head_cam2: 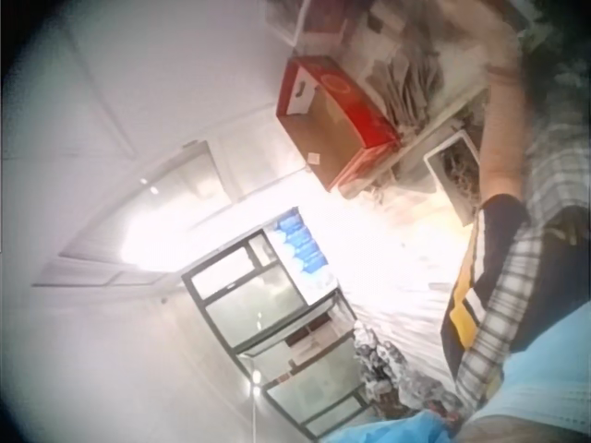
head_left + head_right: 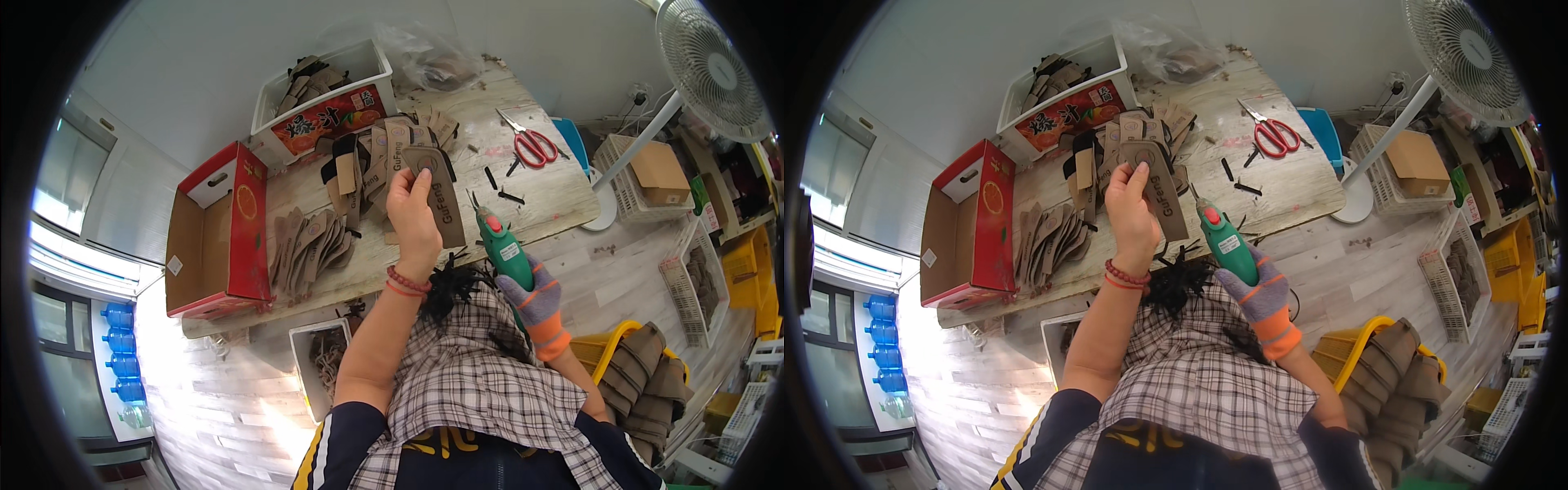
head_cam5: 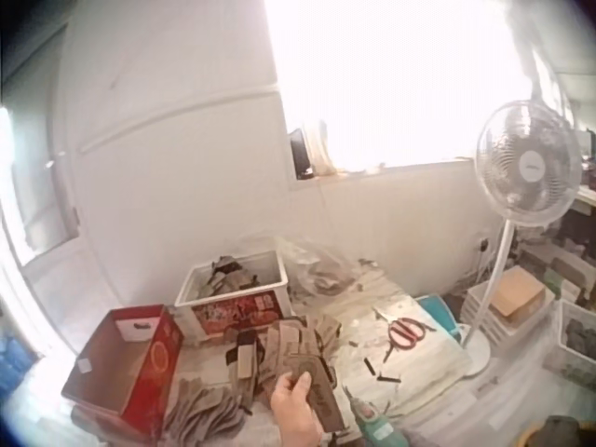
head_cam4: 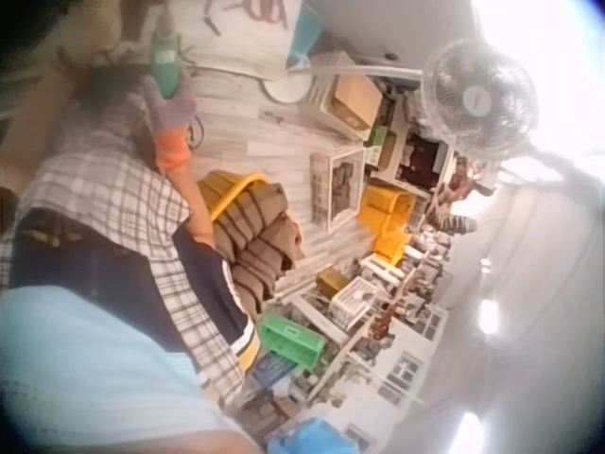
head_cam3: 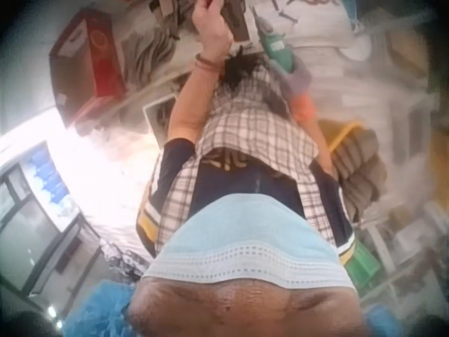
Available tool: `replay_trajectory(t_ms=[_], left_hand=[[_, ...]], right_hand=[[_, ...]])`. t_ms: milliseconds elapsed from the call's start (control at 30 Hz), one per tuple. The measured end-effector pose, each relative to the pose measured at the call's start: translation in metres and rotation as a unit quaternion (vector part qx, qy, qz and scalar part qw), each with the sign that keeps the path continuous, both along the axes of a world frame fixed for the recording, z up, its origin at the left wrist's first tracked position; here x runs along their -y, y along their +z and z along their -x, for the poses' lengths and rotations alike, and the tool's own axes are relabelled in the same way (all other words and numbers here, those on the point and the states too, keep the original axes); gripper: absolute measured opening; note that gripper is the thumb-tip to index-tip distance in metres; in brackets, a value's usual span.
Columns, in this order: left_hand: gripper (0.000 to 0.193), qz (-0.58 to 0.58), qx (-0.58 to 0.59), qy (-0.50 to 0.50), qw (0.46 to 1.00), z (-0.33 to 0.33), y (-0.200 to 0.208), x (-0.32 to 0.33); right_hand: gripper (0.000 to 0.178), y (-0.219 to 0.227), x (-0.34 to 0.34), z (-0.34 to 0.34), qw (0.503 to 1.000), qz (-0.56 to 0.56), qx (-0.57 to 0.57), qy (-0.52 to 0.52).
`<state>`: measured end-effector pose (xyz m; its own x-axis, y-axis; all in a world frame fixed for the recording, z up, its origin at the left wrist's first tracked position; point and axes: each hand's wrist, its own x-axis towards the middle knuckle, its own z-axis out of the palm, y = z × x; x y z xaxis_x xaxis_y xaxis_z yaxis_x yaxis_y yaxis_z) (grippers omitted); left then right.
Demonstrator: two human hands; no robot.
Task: The person uses a green rotary tool to trim the edges of small cardboard pieces on a cluttered workbench. They handle the pieces one at a time, rotating them to smooth the edges, and place the finished pieces back on the table.
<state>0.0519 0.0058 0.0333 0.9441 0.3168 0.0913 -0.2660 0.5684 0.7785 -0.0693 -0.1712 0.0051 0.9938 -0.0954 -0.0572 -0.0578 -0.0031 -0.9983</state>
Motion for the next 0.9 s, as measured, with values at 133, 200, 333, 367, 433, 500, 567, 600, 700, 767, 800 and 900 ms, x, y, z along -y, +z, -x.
replay_trajectory(t_ms=[133, 200, 333, 367, 433, 500, 567, 600, 700, 767, 800, 900], left_hand=[[0.007, 0.05, -0.006, 0.037, 0.998, 0.013, -0.008, 0.012], [0.007, 0.049, -0.001, 0.04, 0.998, 0.015, -0.013, 0.015], [0.008, 0.058, -0.01, 0.013, 0.998, 0.021, -0.019, 0.022], [0.008, 0.065, -0.013, 0.005, 0.998, 0.023, -0.018, 0.024], [0.008, 0.066, -0.026, -0.007, 0.997, 0.026, -0.017, 0.026], [0.007, 0.056, -0.048, -0.017, 0.997, 0.03, -0.018, 0.025], [0.006, 0.055, -0.04, -0.032, 0.997, 0.033, -0.02, 0.027], [0.006, 0.054, -0.037, -0.038, 0.997, 0.035, -0.021, 0.027], [0.006, 0.043, -0.051, -0.039, 0.997, 0.04, -0.02, 0.03], [0.006, 0.032, -0.05, -0.056, 0.997, 0.043, -0.021, 0.028], [0.006, 0.027, -0.049, -0.064, 0.996, 0.044, -0.021, 0.026], [0.006, -0.008, -0.05, -0.077, 0.996, 0.047, -0.018, 0.021]], right_hand=[[0.053, -0.002, 0.0, 0.004, 0.999, 0.051, -0.005, 0.007], [0.053, 0.001, -0.002, 0.006, 0.998, 0.065, 0.018, 0.006], [0.051, 0.004, -0.001, 0.007, 0.999, 0.051, 0.006, 0.004], [0.05, 0.009, -0.001, 0.007, 0.999, 0.054, 0.004, 0.004], [0.049, 0.013, 0.0, 0.007, 0.999, 0.051, 0.001, 0.006], [0.048, 0.014, 0.001, 0.007, 0.999, 0.041, -0.004, 0.009], [0.048, 0.013, 0.002, 0.008, 1.0, 0.026, -0.015, 0.005], [0.048, 0.012, 0.003, 0.008, 1.0, 0.017, -0.021, 0.004], [0.047, 0.014, 0.004, 0.008, 1.0, -0.002, -0.023, 0.007], [0.047, 0.018, 0.005, 0.008, 1.0, -0.002, -0.016, 0.01], [0.047, 0.019, 0.005, 0.008, 1.0, -0.002, -0.012, 0.012], [0.049, 0.024, 0.005, 0.009, 0.999, -0.025, -0.032, 0.015]])
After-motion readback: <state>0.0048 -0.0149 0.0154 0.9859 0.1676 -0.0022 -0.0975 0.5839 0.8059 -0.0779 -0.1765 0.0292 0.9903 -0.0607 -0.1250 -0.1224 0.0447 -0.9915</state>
